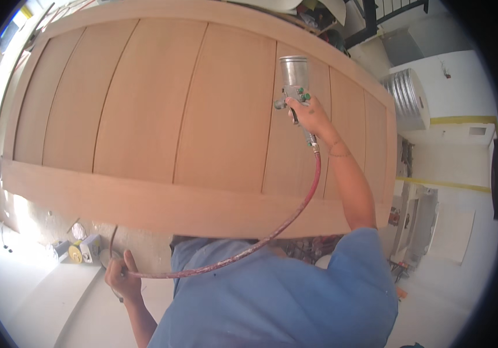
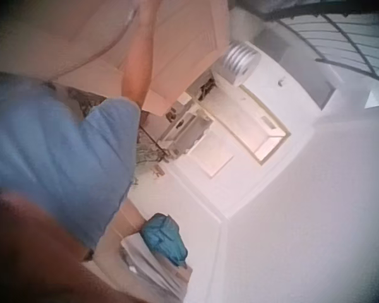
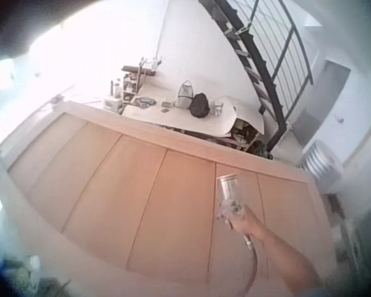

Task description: The person uses a spray gun to apply a finish to a large wooden door panel. They then retrieve a roll of tape from a bag and wrap it around the spray gun's hose.

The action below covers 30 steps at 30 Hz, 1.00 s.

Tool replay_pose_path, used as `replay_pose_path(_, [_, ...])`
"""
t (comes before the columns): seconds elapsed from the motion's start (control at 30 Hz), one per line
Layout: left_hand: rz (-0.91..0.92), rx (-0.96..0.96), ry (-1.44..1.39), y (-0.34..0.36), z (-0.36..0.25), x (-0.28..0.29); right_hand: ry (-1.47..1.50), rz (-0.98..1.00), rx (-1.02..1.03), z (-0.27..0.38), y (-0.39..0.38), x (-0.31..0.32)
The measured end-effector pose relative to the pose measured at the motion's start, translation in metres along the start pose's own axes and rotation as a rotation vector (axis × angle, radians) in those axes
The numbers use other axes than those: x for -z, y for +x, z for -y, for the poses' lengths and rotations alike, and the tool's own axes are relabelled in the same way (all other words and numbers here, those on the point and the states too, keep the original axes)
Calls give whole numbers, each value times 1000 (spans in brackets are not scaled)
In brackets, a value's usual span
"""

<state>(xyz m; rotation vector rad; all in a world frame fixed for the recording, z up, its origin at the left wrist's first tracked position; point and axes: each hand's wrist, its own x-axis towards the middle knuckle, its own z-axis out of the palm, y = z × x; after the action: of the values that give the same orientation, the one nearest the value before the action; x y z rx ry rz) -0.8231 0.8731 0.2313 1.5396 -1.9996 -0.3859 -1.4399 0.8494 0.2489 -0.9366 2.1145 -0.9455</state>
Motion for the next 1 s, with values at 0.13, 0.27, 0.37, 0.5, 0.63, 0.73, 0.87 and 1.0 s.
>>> replay_pose_path(0.13, [-28,-37,11,-19,7,10,73,127,-60,-10,-87,-12])
replay_pose_path(0.27, [-46,-39,-20,-43,3,21,46,272,-41,4,-155,-21])
replay_pose_path(0.37, [-54,-36,-33,-59,3,26,98,413,-112,-2,-169,-28])
replay_pose_path(0.5, [-69,2,-35,-79,11,33,202,443,-46,10,-160,-48])
replay_pose_path(0.63, [-89,20,32,-78,21,40,201,327,79,16,-109,-78])
replay_pose_path(0.73, [-134,72,39,-73,36,43,155,170,158,33,-54,-92])
replay_pose_path(0.87, [-122,116,82,-55,46,47,80,-72,257,64,30,-104])
replay_pose_path(1.0, [-21,112,96,-27,57,43,9,-201,258,84,111,-106])
